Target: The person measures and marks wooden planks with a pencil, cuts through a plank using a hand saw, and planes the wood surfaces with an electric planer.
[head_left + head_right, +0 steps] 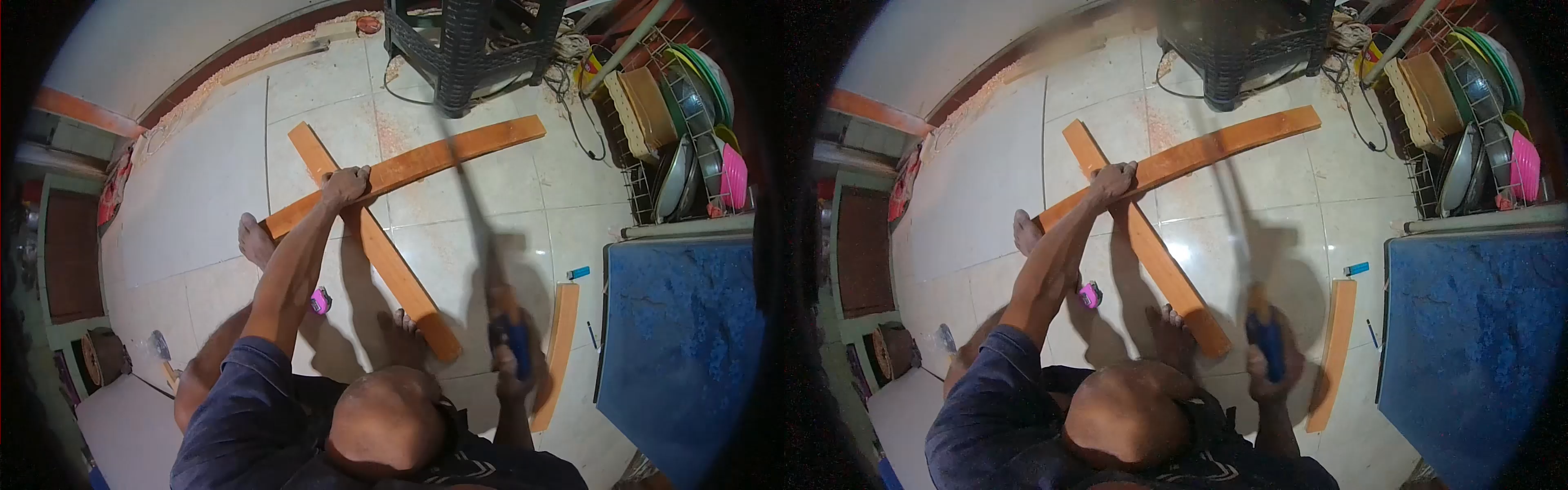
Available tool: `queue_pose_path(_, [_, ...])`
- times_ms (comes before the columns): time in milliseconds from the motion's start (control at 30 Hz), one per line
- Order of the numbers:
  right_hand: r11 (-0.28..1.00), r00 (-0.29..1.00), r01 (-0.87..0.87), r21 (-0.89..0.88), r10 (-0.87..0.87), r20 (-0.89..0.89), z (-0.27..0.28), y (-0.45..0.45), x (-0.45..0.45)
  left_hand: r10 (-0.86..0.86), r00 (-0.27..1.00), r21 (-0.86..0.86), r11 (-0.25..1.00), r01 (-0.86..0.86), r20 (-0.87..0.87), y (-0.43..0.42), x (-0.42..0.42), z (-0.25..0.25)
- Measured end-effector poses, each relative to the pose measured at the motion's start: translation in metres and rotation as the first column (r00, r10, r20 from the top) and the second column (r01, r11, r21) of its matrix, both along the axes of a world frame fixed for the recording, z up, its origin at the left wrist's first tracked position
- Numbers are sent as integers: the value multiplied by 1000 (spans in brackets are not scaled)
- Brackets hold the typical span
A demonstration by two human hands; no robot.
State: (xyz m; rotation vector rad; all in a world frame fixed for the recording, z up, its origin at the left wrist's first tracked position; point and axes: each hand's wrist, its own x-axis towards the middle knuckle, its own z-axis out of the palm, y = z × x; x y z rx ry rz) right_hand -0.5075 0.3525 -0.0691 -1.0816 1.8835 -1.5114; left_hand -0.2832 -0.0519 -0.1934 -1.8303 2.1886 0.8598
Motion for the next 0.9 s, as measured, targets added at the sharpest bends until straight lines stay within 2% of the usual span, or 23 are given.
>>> queue_pose_path(33, [998,996,-69,11,69,-52,0,-12,8,-7,1000,9,1000,7,17,1,-2,5])
queue_pose_path(100, [989,986,-149,18,150,-71,-16,-39,24,4,1000,-24,1000,-4,10,0,-2,-16])
queue_pose_path(167, [982,983,-182,41,180,46,-40,-56,39,35,999,-95,995,-34,9,0,-1,-20])
queue_pose_path(200, [983,982,-182,34,180,48,-50,-65,46,45,999,-123,991,-44,9,-2,0,-23])
queue_pose_path(267, [984,981,-180,-14,179,-75,-58,-79,55,49,999,-111,993,-49,-4,-5,1,-29])
queue_pose_path(300, [984,981,-179,-9,177,-77,-60,-79,56,50,999,-104,993,-50,-9,-7,1,-34])
queue_pose_path(367, [974,976,-216,74,216,4,-54,-83,58,61,998,-71,996,-60,11,-7,0,-29])
queue_pose_path(500, [966,968,-251,55,251,1,-53,-87,55,87,996,-87,993,-85,17,0,-7,-10])
queue_pose_path(600, [966,961,-260,6,259,-96,-53,-81,56,99,995,-66,993,-98,10,5,-9,-5])
queue_pose_path(667, [960,966,-258,109,258,15,-36,-73,58,77,997,-43,996,-77,3,0,-8,-6])
queue_pose_path(700, [959,965,-263,103,263,12,-35,-69,58,82,997,-50,995,-82,2,-1,-9,-5])
queue_pose_path(767, [968,958,-243,60,249,-142,-30,-67,59,84,996,-106,991,-82,9,4,-8,-7])
queue_pose_path(800, [966,956,-251,59,257,-140,-34,-75,60,65,998,-112,992,-64,7,5,-7,-8])
queue_pose_path(900, [966,974,-216,139,223,-35,-33,-118,65,58,998,-133,989,-58,-6,5,-8,-12])
